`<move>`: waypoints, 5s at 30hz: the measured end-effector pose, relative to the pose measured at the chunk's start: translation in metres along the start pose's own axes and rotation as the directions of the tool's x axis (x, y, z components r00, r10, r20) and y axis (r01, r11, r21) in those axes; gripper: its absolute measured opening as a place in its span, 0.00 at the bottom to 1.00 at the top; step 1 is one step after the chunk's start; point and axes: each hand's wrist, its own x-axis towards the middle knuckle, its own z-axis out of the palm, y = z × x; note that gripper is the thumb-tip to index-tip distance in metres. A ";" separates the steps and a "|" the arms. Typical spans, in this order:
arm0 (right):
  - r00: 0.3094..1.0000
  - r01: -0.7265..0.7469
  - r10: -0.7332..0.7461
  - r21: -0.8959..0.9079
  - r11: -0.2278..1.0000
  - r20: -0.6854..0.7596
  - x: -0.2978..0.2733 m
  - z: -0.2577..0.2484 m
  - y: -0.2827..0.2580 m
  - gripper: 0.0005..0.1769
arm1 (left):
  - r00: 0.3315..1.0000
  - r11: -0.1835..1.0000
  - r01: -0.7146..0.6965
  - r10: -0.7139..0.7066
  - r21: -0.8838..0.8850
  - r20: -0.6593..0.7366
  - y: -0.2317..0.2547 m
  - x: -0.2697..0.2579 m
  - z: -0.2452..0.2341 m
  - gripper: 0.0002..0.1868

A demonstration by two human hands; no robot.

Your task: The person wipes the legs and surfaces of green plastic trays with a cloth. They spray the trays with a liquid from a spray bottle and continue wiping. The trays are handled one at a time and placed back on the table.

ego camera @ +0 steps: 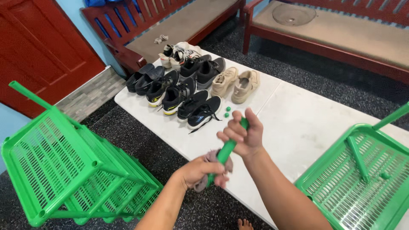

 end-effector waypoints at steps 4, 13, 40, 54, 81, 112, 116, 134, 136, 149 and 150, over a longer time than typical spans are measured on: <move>0.730 0.053 -0.201 -0.239 0.970 -0.653 0.009 -0.001 -0.012 0.19 | 0.883 0.788 0.277 0.017 0.549 -0.470 -0.004 0.025 0.004 0.13; 0.493 0.229 -0.301 -0.212 0.950 -0.816 -0.010 -0.037 -0.036 0.18 | 0.690 0.539 0.207 0.512 0.816 -0.512 -0.029 0.056 0.009 0.21; 0.937 -0.345 -0.154 -0.897 -0.277 -0.313 -0.064 -0.058 -0.027 0.12 | 0.779 0.029 0.197 0.602 0.980 -0.174 -0.012 0.073 0.025 0.16; 0.906 -0.417 -0.224 -0.852 -0.315 -0.360 -0.055 -0.078 -0.010 0.11 | 0.639 0.487 0.362 0.491 0.794 -0.593 -0.052 0.098 0.013 0.29; 0.947 -0.312 0.019 -0.930 -0.194 -0.322 -0.065 -0.049 -0.013 0.20 | 0.728 0.456 0.194 0.527 0.869 -0.439 -0.039 0.080 -0.008 0.22; 0.718 -0.656 0.381 -0.382 0.651 -0.583 -0.051 -0.045 -0.009 0.14 | 0.711 0.915 0.143 0.170 0.377 -0.683 -0.019 0.067 -0.022 0.12; 0.709 -0.667 0.468 -0.284 0.689 -0.528 -0.048 -0.042 -0.022 0.14 | 0.794 0.879 0.145 0.171 0.455 -0.584 -0.001 0.063 -0.022 0.10; 0.875 -0.452 -0.105 -0.874 0.175 -0.473 -0.005 -0.066 0.040 0.21 | 0.451 0.875 -0.477 0.156 -0.089 -0.879 -0.027 -0.021 -0.083 0.21; 0.904 -0.385 -0.062 -0.868 0.314 -0.423 0.003 -0.061 0.057 0.22 | 0.374 0.847 -0.523 0.126 -0.096 -0.919 -0.036 -0.054 -0.097 0.22; 0.956 -0.293 0.150 -0.766 0.572 -0.253 0.104 -0.049 0.234 0.27 | 0.134 0.893 -0.444 0.151 0.077 -0.979 -0.072 -0.211 -0.141 0.16; 0.963 -0.271 0.166 -0.770 0.578 -0.213 0.113 -0.047 0.249 0.23 | 0.124 0.900 -0.428 0.149 0.082 -0.981 -0.073 -0.223 -0.149 0.16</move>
